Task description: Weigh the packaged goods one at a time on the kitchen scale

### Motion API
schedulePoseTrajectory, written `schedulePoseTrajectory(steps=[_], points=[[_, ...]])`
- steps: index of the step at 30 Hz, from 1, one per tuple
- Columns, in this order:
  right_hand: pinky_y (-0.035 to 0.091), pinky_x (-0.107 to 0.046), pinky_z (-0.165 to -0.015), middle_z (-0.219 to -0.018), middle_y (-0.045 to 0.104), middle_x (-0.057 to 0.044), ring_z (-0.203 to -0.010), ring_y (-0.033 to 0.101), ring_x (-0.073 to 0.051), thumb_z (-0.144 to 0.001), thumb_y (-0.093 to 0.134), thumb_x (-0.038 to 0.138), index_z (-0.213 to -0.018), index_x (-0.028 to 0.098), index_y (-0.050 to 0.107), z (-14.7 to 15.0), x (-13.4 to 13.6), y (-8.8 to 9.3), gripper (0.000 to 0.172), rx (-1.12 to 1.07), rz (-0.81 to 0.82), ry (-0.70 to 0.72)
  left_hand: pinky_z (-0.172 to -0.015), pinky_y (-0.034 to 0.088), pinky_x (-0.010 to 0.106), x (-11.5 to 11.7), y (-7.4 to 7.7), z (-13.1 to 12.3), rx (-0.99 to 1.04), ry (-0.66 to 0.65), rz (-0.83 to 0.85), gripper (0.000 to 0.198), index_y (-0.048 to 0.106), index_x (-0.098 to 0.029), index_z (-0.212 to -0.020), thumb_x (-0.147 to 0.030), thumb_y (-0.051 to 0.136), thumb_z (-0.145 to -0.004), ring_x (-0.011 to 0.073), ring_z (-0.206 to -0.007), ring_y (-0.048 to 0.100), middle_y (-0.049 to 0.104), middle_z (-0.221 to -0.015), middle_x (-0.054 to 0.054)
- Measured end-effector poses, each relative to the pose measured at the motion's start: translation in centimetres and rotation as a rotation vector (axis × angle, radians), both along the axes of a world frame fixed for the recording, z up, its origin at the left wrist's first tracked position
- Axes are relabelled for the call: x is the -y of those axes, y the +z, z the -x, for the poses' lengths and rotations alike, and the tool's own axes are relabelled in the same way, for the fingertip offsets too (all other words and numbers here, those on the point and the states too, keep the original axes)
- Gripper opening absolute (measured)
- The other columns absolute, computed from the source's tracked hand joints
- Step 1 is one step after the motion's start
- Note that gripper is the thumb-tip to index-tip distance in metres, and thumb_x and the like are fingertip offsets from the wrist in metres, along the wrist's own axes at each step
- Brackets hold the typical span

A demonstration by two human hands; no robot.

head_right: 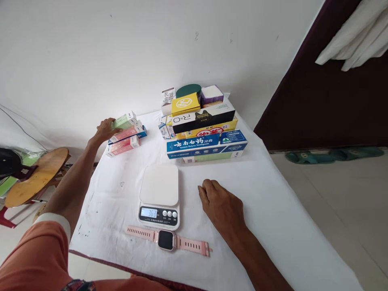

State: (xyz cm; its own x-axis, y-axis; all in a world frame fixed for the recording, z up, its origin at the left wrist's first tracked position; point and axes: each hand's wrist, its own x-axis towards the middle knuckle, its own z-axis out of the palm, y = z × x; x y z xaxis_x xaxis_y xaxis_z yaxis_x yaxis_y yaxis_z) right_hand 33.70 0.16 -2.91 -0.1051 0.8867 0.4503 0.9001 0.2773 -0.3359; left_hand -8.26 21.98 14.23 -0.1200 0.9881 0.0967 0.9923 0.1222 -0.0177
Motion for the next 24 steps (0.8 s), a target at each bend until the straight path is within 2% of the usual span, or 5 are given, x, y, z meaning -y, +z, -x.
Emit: schedulePoseTrajectory(steps=[6, 10, 13, 18, 24], points=[[0.027, -0.026, -0.053, -0.074, 0.067, -0.004, -0.059, 0.055, -0.014, -0.107, 0.041, 0.033, -0.082, 0.019, 0.061, 0.3, 0.2, 0.8, 0.035, 0.021, 0.090, -0.011, -0.110, 0.041, 0.056, 8.0, 0.6, -1.2, -0.033, -0.176, -0.156, 0.054, 0.054, -0.026, -0.141, -0.046, 0.068, -0.093, 0.0388, -0.128, 0.053, 0.062, -0.133, 0.016], [0.026, -0.028, -0.054, -0.077, 0.067, -0.005, -0.060, 0.053, -0.015, -0.106, 0.040, 0.033, -0.085, 0.019, 0.063, 0.5, 0.2, 1.3, 0.034, 0.031, 0.155, -0.013, -0.110, 0.040, 0.053, 14.5, -0.7, -5.0, -0.021, -0.419, -0.083, 0.056, 0.057, -0.028, -0.139, -0.050, 0.075, -0.091, 0.0346, -0.121, 0.056, 0.066, -0.125, 0.011], [0.025, -0.028, -0.055, -0.078, 0.067, -0.006, -0.061, 0.052, -0.015, -0.106, 0.040, 0.033, -0.086, 0.019, 0.063, 0.6, 0.2, 1.5, 0.034, 0.027, 0.179, -0.020, -0.113, 0.038, 0.052, 17.9, -2.2, -8.7, 0.007, -0.587, 0.014, 0.056, 0.058, -0.027, -0.139, -0.054, 0.074, -0.092, 0.0331, -0.120, 0.058, 0.068, -0.123, 0.010], [0.025, -0.029, -0.056, -0.083, 0.069, -0.007, -0.063, 0.055, -0.016, -0.105, 0.042, 0.032, -0.090, 0.019, 0.064, 0.7, 0.3, 1.8, 0.029, 0.021, 0.229, -0.018, -0.109, 0.040, 0.054, 19.9, -4.2, -12.8, -0.010, -0.675, 0.109, 0.057, 0.060, -0.022, -0.137, -0.060, 0.068, -0.096, 0.0325, -0.112, 0.060, 0.069, -0.118, 0.012], [0.026, -0.028, -0.057, -0.088, 0.071, -0.008, -0.070, 0.062, -0.018, -0.106, 0.044, 0.028, -0.092, 0.018, 0.064, 0.7, 0.3, 2.1, 0.026, 0.051, 0.263, -0.013, -0.109, 0.041, 0.054, 19.9, -5.0, -13.4, 0.037, -0.671, 0.119, 0.062, 0.056, -0.022, -0.144, -0.063, 0.064, -0.097, 0.0334, -0.117, 0.059, 0.068, -0.122, 0.013]])
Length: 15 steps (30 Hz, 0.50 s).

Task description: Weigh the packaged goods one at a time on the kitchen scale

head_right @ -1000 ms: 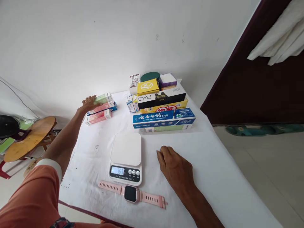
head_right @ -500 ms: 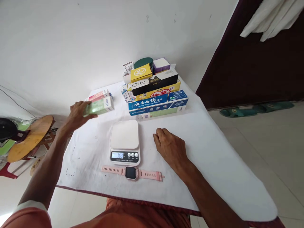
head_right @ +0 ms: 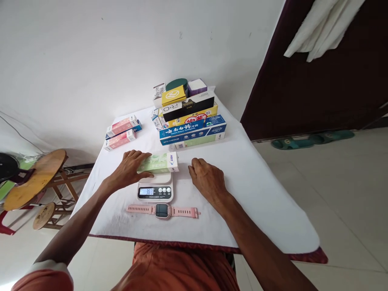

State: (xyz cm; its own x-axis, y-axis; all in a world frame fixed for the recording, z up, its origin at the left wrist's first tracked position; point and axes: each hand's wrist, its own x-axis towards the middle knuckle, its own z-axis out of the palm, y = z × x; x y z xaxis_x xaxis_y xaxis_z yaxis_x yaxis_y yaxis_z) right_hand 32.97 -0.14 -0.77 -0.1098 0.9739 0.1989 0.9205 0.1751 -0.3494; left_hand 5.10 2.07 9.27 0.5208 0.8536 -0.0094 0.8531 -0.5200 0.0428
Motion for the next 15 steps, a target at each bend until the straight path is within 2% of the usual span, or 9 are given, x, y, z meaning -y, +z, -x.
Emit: schedulePoseTrajectory(steps=[4, 9, 12, 15], points=[[0.027, -0.029, -0.057, -0.089, 0.071, -0.009, -0.071, 0.064, -0.019, -0.106, 0.044, 0.027, -0.096, 0.018, 0.065, 0.0, 0.0, 0.3, 0.025, 0.018, 0.022, 0.011, -0.107, 0.043, 0.054, -0.1, 0.4, 0.7, 0.056, 0.026, 0.000, 0.071, 0.052, -0.025, -0.148, -0.062, 0.074, -0.091, 0.0346, -0.123, 0.058, 0.065, -0.134, 0.013], [0.026, -0.029, -0.057, -0.094, 0.073, -0.009, -0.076, 0.067, -0.020, -0.108, 0.044, 0.025, -0.100, 0.016, 0.065, 0.2, 0.2, 1.3, 0.024, 0.051, 0.088, 0.013, -0.105, 0.045, 0.053, 0.2, 1.2, 1.0, 0.064, 0.052, 0.037, 0.044, 0.064, -0.024, -0.127, -0.045, 0.078, -0.091, 0.0307, -0.114, 0.063, 0.070, -0.117, 0.008], [0.026, -0.029, -0.057, -0.097, 0.073, -0.009, -0.078, 0.068, -0.020, -0.108, 0.044, 0.024, -0.103, 0.016, 0.065, 0.2, 0.3, 1.8, 0.023, 0.058, 0.120, 0.010, -0.102, 0.049, 0.050, 0.5, 2.4, 0.8, 0.134, 0.030, 0.036, 0.043, 0.065, -0.025, -0.126, -0.046, 0.079, -0.091, 0.0288, -0.112, 0.064, 0.071, -0.117, 0.007], [0.026, -0.030, -0.057, -0.099, 0.074, -0.009, -0.079, 0.069, -0.020, -0.108, 0.044, 0.024, -0.105, 0.017, 0.065, 0.2, 0.3, 2.0, 0.022, 0.058, 0.140, 0.007, -0.099, 0.051, 0.048, 0.2, 4.2, -0.5, 0.190, -0.011, -0.067, 0.046, 0.064, -0.026, -0.129, -0.052, 0.077, -0.092, 0.0287, -0.112, 0.064, 0.069, -0.120, 0.008]])
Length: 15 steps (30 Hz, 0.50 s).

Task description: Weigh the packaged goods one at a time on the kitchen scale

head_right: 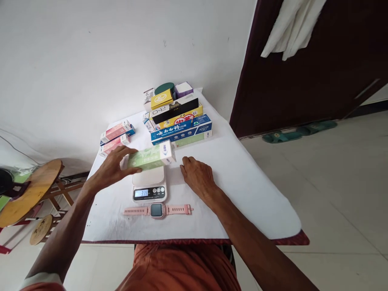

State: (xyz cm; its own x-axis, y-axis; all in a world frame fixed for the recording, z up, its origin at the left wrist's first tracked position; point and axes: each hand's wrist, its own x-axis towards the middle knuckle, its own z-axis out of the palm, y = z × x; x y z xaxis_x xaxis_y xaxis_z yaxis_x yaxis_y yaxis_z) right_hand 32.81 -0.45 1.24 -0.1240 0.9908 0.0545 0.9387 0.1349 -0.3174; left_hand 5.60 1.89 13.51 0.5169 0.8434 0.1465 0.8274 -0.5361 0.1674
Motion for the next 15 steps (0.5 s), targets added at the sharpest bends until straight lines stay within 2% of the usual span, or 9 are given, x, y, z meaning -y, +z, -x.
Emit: schedulePoseTrajectory(steps=[3, 5, 10, 15], points=[[0.026, -0.030, -0.058, -0.102, 0.075, -0.010, -0.082, 0.070, -0.021, -0.108, 0.046, 0.024, -0.108, 0.017, 0.065, 0.0, -0.1, -0.1, 0.021, 0.007, 0.004, -0.016, -0.098, 0.050, 0.048, -1.7, 1.3, -3.1, -0.042, -0.002, -0.150, 0.050, 0.064, -0.026, -0.131, -0.056, 0.075, -0.092, 0.0310, -0.115, 0.062, 0.068, -0.122, 0.010], [0.027, -0.031, -0.059, -0.103, 0.075, -0.009, -0.084, 0.071, -0.021, -0.108, 0.047, 0.025, -0.108, 0.018, 0.065, 0.0, -0.2, -0.2, 0.019, 0.008, -0.008, -0.022, -0.098, 0.047, 0.048, -3.5, 1.4, -5.9, -0.098, 0.005, -0.218, 0.050, 0.064, -0.024, -0.132, -0.055, 0.073, -0.093, 0.0325, -0.116, 0.060, 0.068, -0.122, 0.011], [0.028, -0.030, -0.060, -0.102, 0.076, -0.008, -0.084, 0.071, -0.020, -0.107, 0.049, 0.024, -0.107, 0.019, 0.065, 0.0, -0.1, -0.2, 0.017, 0.009, -0.025, -0.014, -0.100, 0.043, 0.049, -7.9, -0.4, -11.5, -0.180, 0.041, -0.291, 0.040, 0.064, -0.021, -0.127, -0.049, 0.066, -0.099, 0.0353, -0.119, 0.057, 0.066, -0.125, 0.016], [0.027, -0.030, -0.059, -0.100, 0.076, -0.008, -0.081, 0.071, -0.020, -0.107, 0.049, 0.024, -0.105, 0.018, 0.066, -0.1, -0.1, -0.1, 0.018, 0.017, -0.027, -0.004, -0.101, 0.042, 0.049, -9.4, -2.1, -12.8, -0.170, 0.084, -0.334, 0.039, 0.065, -0.020, -0.127, -0.049, 0.060, -0.102, 0.0366, -0.124, 0.055, 0.063, -0.136, 0.019]])
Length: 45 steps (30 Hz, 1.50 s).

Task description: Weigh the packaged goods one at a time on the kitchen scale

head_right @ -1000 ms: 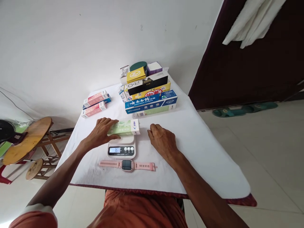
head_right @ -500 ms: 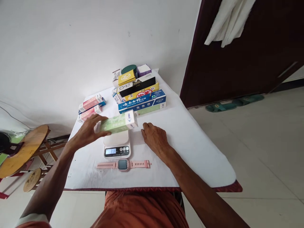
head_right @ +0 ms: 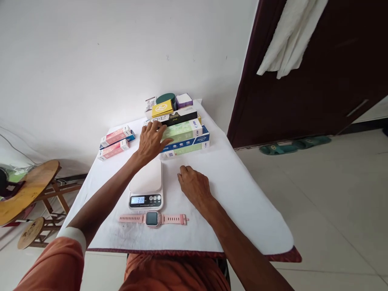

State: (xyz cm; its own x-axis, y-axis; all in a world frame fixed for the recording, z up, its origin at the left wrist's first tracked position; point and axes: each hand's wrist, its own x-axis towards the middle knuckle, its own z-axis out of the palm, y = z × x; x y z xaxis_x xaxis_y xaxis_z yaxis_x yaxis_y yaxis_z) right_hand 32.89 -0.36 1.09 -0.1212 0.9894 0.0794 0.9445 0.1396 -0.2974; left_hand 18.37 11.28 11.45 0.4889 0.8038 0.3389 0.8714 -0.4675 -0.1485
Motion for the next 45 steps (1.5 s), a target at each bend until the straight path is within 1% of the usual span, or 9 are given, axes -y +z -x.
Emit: schedulePoseTrajectory(steps=[5, 8, 14, 17, 20, 27, 37, 41, 45], points=[[0.026, -0.030, -0.059, -0.098, 0.075, -0.009, -0.078, 0.069, -0.021, -0.108, 0.044, 0.025, -0.101, 0.017, 0.065, -0.1, 0.2, -0.6, 0.024, -0.006, -0.054, 0.016, -0.101, 0.042, 0.047, 1.1, -0.5, 1.4, 0.037, -0.001, -0.039, 0.045, 0.065, -0.022, -0.130, -0.056, 0.055, -0.103, 0.0354, -0.124, 0.057, 0.063, -0.138, 0.018], [0.026, -0.029, -0.059, -0.093, 0.073, -0.008, -0.074, 0.066, -0.020, -0.106, 0.046, 0.028, -0.095, 0.018, 0.063, -0.2, 0.3, -1.4, 0.023, -0.036, -0.113, 0.008, -0.102, 0.042, 0.044, 1.7, -0.8, 4.2, 0.100, 0.013, -0.076, 0.049, 0.061, -0.023, -0.138, -0.058, 0.052, -0.105, 0.0328, -0.123, 0.059, 0.063, -0.139, 0.016], [0.026, -0.028, -0.054, -0.083, 0.070, -0.005, -0.061, 0.053, -0.016, -0.104, 0.046, 0.033, -0.085, 0.020, 0.057, -0.6, 0.0, -3.0, 0.026, -0.108, -0.215, 0.031, -0.106, 0.045, 0.045, -0.6, -1.8, 15.5, 0.163, 0.369, -0.014, 0.045, 0.055, -0.020, -0.145, -0.041, 0.057, -0.105, 0.0348, -0.133, 0.056, 0.059, -0.144, 0.020], [0.026, -0.027, -0.052, -0.082, 0.070, -0.004, -0.058, 0.050, -0.015, -0.103, 0.047, 0.035, -0.084, 0.021, 0.056, -0.7, -0.2, -3.5, 0.026, -0.129, -0.242, 0.024, -0.112, 0.042, 0.049, -2.3, -2.6, 20.9, 0.089, 0.600, 0.140, 0.046, 0.058, -0.022, -0.140, -0.044, 0.062, -0.100, 0.0379, -0.139, 0.051, 0.055, -0.149, 0.019], [0.025, -0.026, -0.052, -0.080, 0.069, -0.004, -0.057, 0.048, -0.014, -0.103, 0.046, 0.036, -0.083, 0.021, 0.056, -0.6, -0.3, -3.8, 0.027, -0.141, -0.273, 0.025, -0.114, 0.040, 0.053, -3.0, -4.0, 24.1, 0.046, 0.676, 0.278, 0.050, 0.061, -0.021, -0.134, -0.051, 0.068, -0.094, 0.0411, -0.139, 0.050, 0.058, -0.147, 0.020], [0.025, -0.025, -0.051, -0.078, 0.068, -0.004, -0.054, 0.045, -0.013, -0.105, 0.043, 0.037, -0.082, 0.021, 0.055, -0.8, -0.3, -4.0, 0.030, -0.142, -0.311, 0.041, -0.115, 0.035, 0.059, -3.8, -5.9, 25.7, 0.035, 0.668, 0.306, 0.055, 0.054, -0.025, -0.141, -0.049, 0.066, -0.094, 0.0448, -0.143, 0.044, 0.050, -0.153, 0.022], [0.025, -0.026, -0.053, -0.075, 0.064, -0.003, -0.057, 0.047, -0.014, -0.104, 0.044, 0.034, -0.082, 0.021, 0.055, -0.6, -0.4, -3.6, 0.028, -0.118, -0.281, 0.037, -0.114, 0.040, 0.055, -3.3, -4.2, 26.6, 0.067, 0.602, 0.366, 0.059, 0.056, -0.024, -0.131, -0.039, 0.080, -0.080, 0.0420, -0.141, 0.049, 0.056, -0.147, 0.018], [0.024, -0.027, -0.054, -0.075, 0.063, -0.003, -0.059, 0.048, -0.014, -0.103, 0.044, 0.033, -0.082, 0.021, 0.055, -0.6, -0.5, -3.4, 0.027, -0.116, -0.256, 0.040, -0.102, 0.051, 0.045, -1.7, -3.6, 27.6, 0.101, 0.563, 0.468, 0.054, 0.060, -0.025, -0.122, -0.041, 0.082, -0.075, 0.0335, -0.119, 0.066, 0.071, -0.126, 0.010], [0.024, -0.027, -0.054, -0.075, 0.063, -0.003, -0.059, 0.049, -0.015, -0.103, 0.044, 0.030, -0.082, 0.021, 0.055, -0.5, -0.5, -3.2, 0.026, -0.105, -0.236, 0.032, -0.097, 0.054, 0.041, 1.2, -2.8, 27.9, 0.140, 0.521, 0.479, 0.045, 0.063, -0.023, -0.117, -0.037, 0.076, -0.076, 0.0301, -0.114, 0.068, 0.074, -0.124, 0.010]])
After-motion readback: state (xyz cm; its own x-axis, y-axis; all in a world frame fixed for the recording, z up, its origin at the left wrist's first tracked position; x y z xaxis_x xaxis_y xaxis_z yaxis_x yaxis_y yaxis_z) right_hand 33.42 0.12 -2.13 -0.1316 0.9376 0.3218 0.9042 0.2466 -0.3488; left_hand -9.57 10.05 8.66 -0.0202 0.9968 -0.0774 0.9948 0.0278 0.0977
